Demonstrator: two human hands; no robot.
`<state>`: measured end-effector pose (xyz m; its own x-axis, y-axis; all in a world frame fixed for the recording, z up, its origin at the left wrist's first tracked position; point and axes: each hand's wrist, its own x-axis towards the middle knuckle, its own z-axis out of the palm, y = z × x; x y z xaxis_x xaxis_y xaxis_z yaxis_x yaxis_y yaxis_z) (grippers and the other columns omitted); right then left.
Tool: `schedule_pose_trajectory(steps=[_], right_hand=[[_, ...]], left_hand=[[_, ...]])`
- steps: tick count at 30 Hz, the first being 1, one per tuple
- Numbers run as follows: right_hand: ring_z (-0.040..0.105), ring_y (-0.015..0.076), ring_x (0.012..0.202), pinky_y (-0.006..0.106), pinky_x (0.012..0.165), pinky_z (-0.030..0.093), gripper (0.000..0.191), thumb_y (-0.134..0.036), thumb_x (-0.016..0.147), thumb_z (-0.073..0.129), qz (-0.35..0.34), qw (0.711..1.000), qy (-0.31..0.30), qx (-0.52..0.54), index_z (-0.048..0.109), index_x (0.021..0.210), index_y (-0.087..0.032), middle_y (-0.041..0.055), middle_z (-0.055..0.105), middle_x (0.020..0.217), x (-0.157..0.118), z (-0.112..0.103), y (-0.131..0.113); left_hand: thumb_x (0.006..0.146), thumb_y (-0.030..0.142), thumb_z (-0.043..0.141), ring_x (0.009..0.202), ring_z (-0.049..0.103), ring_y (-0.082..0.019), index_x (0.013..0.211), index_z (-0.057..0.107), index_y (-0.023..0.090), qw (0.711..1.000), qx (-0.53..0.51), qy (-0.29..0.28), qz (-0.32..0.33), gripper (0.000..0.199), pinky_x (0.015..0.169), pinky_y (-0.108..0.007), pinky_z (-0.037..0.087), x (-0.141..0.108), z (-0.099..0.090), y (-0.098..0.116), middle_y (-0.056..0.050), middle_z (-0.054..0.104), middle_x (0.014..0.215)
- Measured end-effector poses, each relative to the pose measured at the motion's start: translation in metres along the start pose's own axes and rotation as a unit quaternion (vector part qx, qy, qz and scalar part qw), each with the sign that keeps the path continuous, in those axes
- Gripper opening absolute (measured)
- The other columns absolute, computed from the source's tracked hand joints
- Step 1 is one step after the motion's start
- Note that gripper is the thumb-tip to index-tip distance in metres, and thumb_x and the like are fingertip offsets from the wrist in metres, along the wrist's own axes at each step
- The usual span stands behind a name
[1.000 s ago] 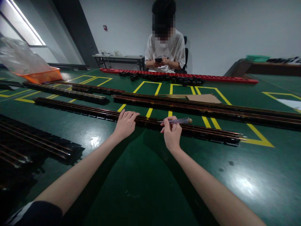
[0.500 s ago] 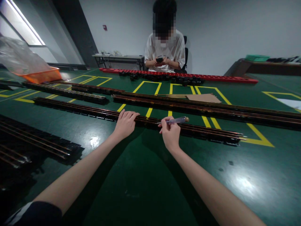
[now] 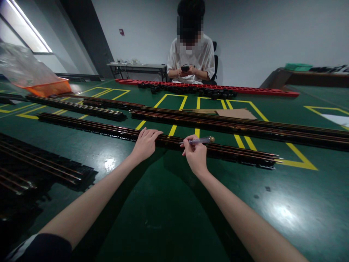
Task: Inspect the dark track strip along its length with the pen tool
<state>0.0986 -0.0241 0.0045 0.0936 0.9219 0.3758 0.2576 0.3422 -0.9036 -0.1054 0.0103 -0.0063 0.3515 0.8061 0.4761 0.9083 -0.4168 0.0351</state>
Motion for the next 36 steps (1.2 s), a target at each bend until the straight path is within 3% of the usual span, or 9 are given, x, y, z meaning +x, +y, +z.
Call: schedule_pose_trajectory(steps=[5, 14, 20, 27, 36], right_hand=[[0.056, 0.0089, 0.045, 0.023, 0.044, 0.043, 0.014, -0.032, 0.084, 0.052, 0.004, 1.000, -0.002, 0.000, 0.052, 0.079, -0.019, 0.0022, 0.067, 0.070, 0.0000, -0.0005, -0.0002], [0.055, 0.0084, 0.044, 0.022, 0.043, 0.042, 0.013, -0.031, 0.085, 0.052, 0.008, 1.000, -0.001, 0.016, 0.051, 0.078, -0.019, 0.0012, 0.065, 0.068, 0.0001, 0.0009, 0.0008], [0.055, 0.0085, 0.043, 0.022, 0.042, 0.041, 0.014, -0.031, 0.083, 0.053, 0.005, 1.000, 0.002, 0.022, 0.051, 0.077, -0.019, 0.0006, 0.064, 0.066, 0.0005, 0.0013, 0.0005], [0.056, 0.0089, 0.043, 0.022, 0.043, 0.043, 0.015, -0.033, 0.083, 0.054, -0.002, 1.000, 0.004, 0.028, 0.052, 0.077, -0.019, -0.0002, 0.064, 0.065, 0.0016, 0.0017, 0.0023], [0.062, 0.0118, 0.046, 0.018, 0.036, 0.041, 0.024, -0.042, 0.081, 0.056, 0.038, 0.997, -0.033, 0.064, 0.051, 0.079, -0.019, -0.0003, 0.063, 0.064, 0.0091, -0.0043, 0.0038]], left_hand=[[0.084, 0.007, 0.035, 0.115, 0.050, -0.020, 0.123, 0.054, 0.016, 0.999, -0.040, -0.014, -0.001, 0.044, 0.111, -0.041, 0.028, 0.0008, -0.0008, -0.0038, -0.006, 0.061, 0.120], [0.083, 0.030, 0.048, 0.110, 0.051, -0.024, 0.119, 0.055, 0.016, 0.999, -0.028, -0.021, -0.003, 0.039, 0.106, -0.042, 0.030, 0.0017, -0.0066, -0.0006, -0.007, 0.062, 0.115], [0.087, 0.048, 0.046, 0.108, 0.051, -0.025, 0.120, 0.054, 0.018, 1.000, -0.013, -0.016, 0.006, 0.045, 0.101, -0.042, 0.033, 0.0022, -0.0038, -0.0024, -0.008, 0.061, 0.114], [0.088, 0.050, 0.046, 0.107, 0.051, -0.026, 0.118, 0.055, 0.016, 1.000, 0.012, -0.025, 0.002, 0.046, 0.100, -0.042, 0.034, 0.0032, -0.0020, -0.0015, -0.010, 0.061, 0.113], [0.089, 0.050, 0.044, 0.109, 0.051, -0.027, 0.115, 0.056, 0.016, 0.999, 0.006, -0.026, -0.020, 0.045, 0.101, -0.045, 0.033, 0.0042, -0.0035, 0.0043, -0.011, 0.061, 0.113]])
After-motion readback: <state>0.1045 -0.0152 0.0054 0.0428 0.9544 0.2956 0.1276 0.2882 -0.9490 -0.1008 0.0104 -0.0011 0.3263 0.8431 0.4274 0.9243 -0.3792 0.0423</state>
